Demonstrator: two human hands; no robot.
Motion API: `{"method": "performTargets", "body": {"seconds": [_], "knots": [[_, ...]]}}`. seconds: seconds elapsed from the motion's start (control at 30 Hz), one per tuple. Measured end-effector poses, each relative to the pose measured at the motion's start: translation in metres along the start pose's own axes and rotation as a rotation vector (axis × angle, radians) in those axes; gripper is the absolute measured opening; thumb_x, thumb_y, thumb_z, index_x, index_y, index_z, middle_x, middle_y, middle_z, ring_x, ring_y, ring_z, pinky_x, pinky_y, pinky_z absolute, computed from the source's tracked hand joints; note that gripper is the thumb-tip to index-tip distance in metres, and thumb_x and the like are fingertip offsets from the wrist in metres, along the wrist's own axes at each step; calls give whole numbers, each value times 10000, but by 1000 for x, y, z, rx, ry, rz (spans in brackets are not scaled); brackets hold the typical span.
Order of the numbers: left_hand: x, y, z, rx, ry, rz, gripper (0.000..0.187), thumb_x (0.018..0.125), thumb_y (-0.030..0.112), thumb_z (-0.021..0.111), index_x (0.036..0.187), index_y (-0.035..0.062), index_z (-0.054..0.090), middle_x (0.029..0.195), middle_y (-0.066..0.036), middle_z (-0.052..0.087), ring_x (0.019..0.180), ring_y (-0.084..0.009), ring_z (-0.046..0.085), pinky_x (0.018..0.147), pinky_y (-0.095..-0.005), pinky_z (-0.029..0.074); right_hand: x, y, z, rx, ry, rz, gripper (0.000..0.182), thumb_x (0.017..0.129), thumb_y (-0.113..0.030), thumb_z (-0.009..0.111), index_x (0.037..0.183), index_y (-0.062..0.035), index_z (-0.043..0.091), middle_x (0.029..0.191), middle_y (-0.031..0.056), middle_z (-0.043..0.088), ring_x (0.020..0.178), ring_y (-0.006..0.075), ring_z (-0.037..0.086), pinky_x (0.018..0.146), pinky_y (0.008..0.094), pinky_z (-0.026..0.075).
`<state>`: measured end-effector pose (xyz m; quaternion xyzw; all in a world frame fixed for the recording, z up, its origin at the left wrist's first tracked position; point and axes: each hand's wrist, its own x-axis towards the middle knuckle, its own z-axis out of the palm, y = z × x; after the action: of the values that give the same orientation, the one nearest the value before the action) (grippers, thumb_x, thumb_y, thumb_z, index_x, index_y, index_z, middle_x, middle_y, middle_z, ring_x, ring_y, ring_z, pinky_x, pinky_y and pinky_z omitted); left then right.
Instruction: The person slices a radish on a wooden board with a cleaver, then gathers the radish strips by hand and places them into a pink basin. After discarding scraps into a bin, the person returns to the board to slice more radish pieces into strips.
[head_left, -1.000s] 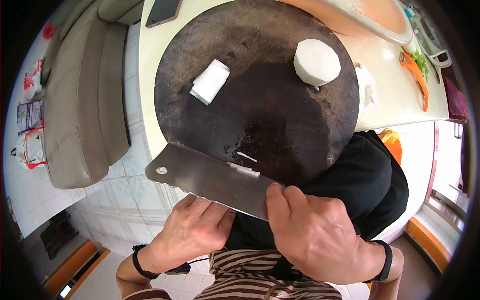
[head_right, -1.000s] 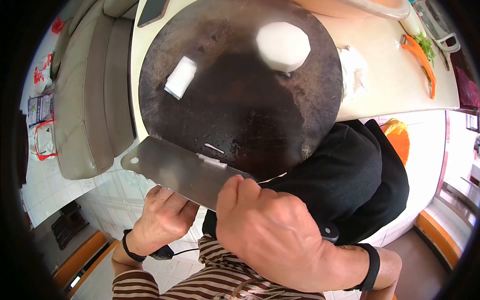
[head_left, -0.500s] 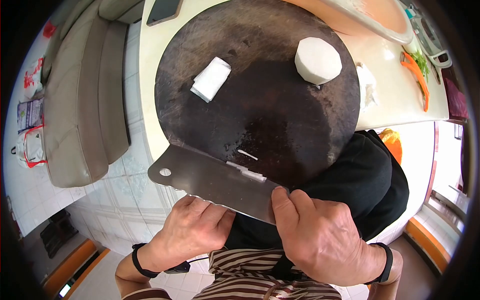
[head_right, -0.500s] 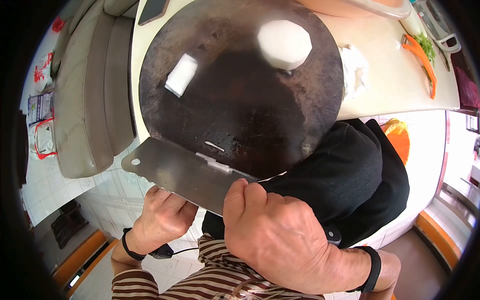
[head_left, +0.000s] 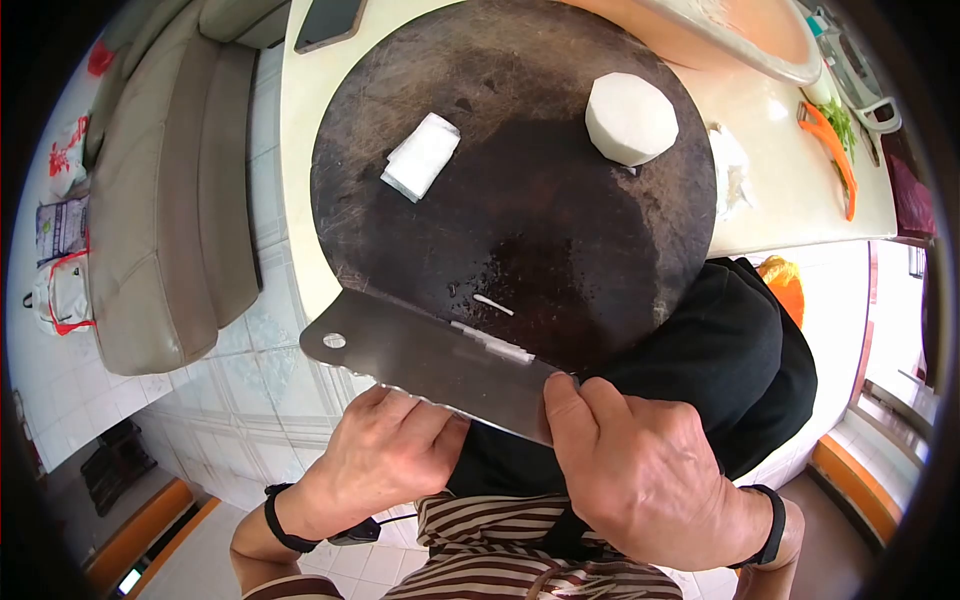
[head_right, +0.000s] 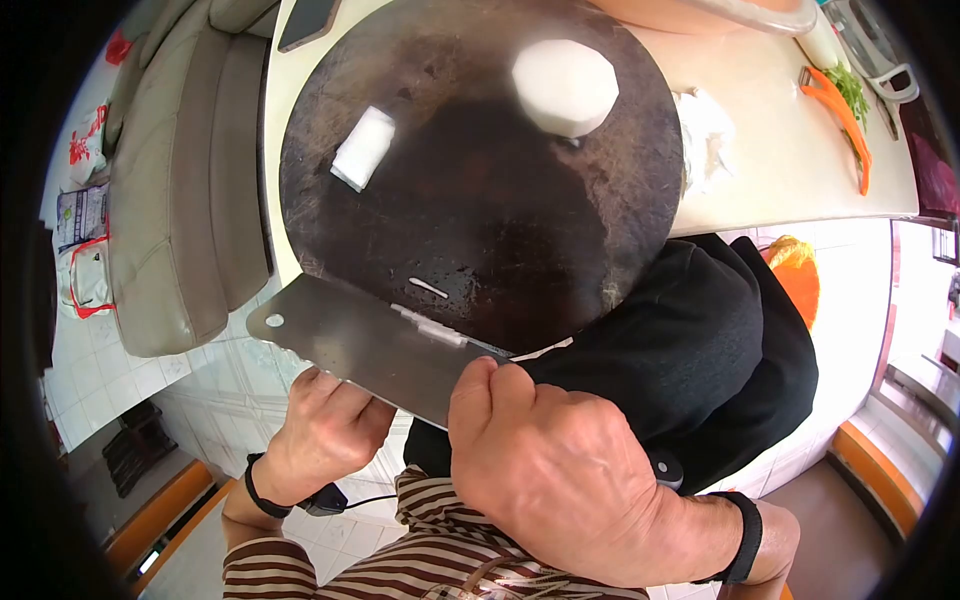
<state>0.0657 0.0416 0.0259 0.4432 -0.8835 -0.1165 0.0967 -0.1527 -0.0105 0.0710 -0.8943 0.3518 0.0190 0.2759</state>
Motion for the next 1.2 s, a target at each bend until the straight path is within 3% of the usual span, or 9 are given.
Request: {"method": "performTargets", "body": {"seconds": [0.27,0.43,0.47,0.6,0.67,0.83,1.0,1.07,1.2], "knots": [[3,0,-3,-3,-8,24,228,613,22,694,832,-34,727,1023,-121,650,1002,-256,602,699,-318,593,16,-2,5,-45,-44,-11,308,800,-45,610,1062,107,551,743,121,529,564,236,603,477,334,466],[14,-6,6,43,127,52,290,644,-18,693,921,-106,699,1083,-162,654,1022,-274,621,710,-307,599,18,15,3,114,133,105,159,841,-14,598,992,36,592,755,147,601,629,321,624,548,382,487],[17,-7,6,33,141,42,295,652,-22,689,935,-105,698,1078,-160,654,1018,-271,620,717,-309,596,17,18,4,99,194,55,188,662,40,611,814,18,503,711,162,559,579,325,619,520,387,503],[30,-7,12,-4,208,40,304,673,-23,682,966,-105,690,1082,-155,650,1022,-271,612,741,-319,588,10,23,2,84,203,69,190,663,43,604,817,19,495,700,158,551,566,320,608,506,385,487],[30,-5,15,3,200,31,290,685,-23,680,963,-105,690,1096,-153,647,1037,-271,608,754,-322,587,7,21,-2,75,143,162,175,821,23,620,993,37,596,768,156,610,634,345,611,556,392,482],[25,3,12,-9,131,-49,242,705,-24,676,936,-96,693,1074,-141,641,1048,-269,600,763,-326,585,-2,16,-9,73,138,108,226,795,35,634,1015,50,589,739,141,566,608,312,608,517,371,465],[19,1,6,-25,22,-2,166,689,10,701,839,-62,691,908,-84,594,882,-239,586,682,-331,569,-11,16,-7,-10,79,55,341,746,48,650,1078,85,577,714,124,522,577,264,597,485,347,451],[20,1,6,-38,37,-10,144,690,12,702,817,-54,687,900,-79,590,869,-234,581,675,-331,565,-11,20,-1,-127,116,-23,257,677,-42,627,902,65,563,710,81,514,531,151,581,429,272,448],[20,1,7,-59,53,-45,112,678,1,697,779,-43,676,893,-75,589,880,-233,581,676,-329,565,-9,14,-4,-92,67,7,432,680,25,635,1088,136,545,733,121,503,561,245,580,485,337,460]]}}
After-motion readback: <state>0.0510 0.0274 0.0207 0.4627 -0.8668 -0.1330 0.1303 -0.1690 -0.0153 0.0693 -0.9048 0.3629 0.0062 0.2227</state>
